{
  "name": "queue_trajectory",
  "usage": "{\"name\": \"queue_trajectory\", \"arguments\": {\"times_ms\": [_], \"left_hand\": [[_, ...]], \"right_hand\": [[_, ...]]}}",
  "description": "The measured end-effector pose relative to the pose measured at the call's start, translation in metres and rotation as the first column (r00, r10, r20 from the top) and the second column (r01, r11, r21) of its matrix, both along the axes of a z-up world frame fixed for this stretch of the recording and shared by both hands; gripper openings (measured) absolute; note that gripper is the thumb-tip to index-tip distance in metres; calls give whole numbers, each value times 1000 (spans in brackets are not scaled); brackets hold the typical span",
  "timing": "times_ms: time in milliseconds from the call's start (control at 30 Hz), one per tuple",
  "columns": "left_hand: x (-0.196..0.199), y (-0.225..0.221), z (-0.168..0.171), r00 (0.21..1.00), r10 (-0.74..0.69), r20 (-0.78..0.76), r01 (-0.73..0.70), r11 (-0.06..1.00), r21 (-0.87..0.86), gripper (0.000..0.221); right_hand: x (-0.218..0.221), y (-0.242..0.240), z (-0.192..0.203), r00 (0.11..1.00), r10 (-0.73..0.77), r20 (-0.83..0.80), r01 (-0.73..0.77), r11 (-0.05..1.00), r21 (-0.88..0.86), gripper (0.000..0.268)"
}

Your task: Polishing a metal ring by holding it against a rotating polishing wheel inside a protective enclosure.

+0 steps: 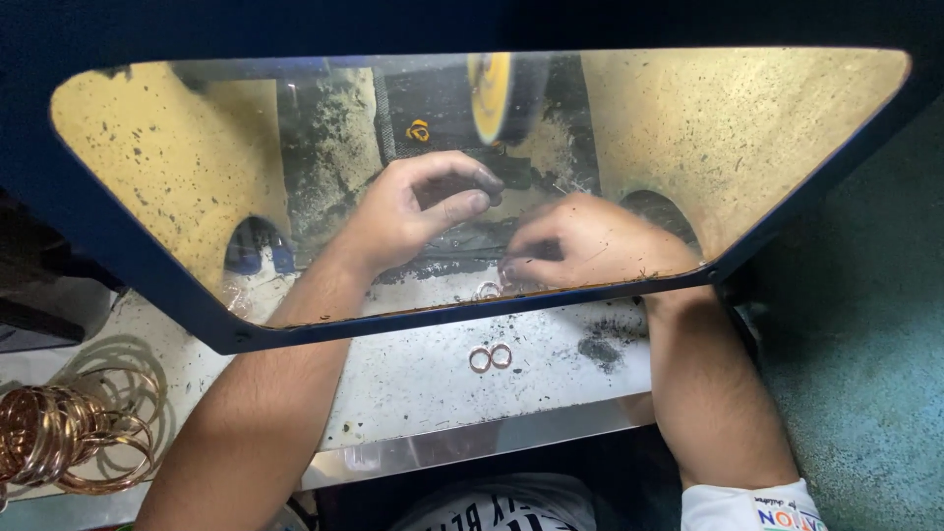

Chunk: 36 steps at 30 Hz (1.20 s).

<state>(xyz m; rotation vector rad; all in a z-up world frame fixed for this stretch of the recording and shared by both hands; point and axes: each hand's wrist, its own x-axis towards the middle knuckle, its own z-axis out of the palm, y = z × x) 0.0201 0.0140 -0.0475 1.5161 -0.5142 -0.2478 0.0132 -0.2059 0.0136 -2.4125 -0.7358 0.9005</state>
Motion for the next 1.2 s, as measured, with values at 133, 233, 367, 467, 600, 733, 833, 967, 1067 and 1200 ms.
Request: {"name": "queue_trajectory", "arguments": {"times_ms": [133, 233, 367, 467, 600, 733, 833, 967, 1067, 1200], "left_hand": [[2, 3, -1, 1000, -1, 5, 1, 1000, -13, 26], [1, 3, -1, 1000, -8, 5, 8, 1000, -12, 25], [4, 4, -2, 1000, -3, 4, 3, 1000, 23, 26], [5, 4, -2, 1000, -2, 4, 2, 1000, 26, 26], [1, 3, -1, 1000, 9, -29, -8, 1000, 7, 24], [2, 6, 1, 1000, -2, -17, 2, 1000, 8, 24], [4, 7, 0, 1000, 1, 9, -1, 1000, 22, 26], [4, 6, 3, 1000, 0, 0, 0, 999, 36, 26], [4, 4, -2, 1000, -6, -4, 6, 1000, 8, 24], [7, 4, -3, 1000, -3, 6, 4, 1000, -30, 23]], "right_hand": [[-4, 5, 7, 999, -13, 42, 14, 999, -41, 19], [-5, 6, 6, 999, -50, 13, 51, 995, -88, 18], [-5, 1, -3, 993, -41, 115, 43, 999, -14, 14], [-8, 3, -6, 988, -38, 148, 28, 997, 65, 13], [-28, 23, -12, 974, 178, 143, -200, 967, 160, 24], [-53, 56, -3, 943, 334, 7, -309, 878, -366, 39], [-58, 52, -7, 854, 487, 185, -420, 853, -309, 31], [-55, 54, -2, 893, 415, 177, -366, 895, -253, 22], [-46, 36, -15, 941, 218, 258, -228, 974, 8, 15], [-26, 28, -18, 839, -283, 465, 34, 880, 474, 9]]}}
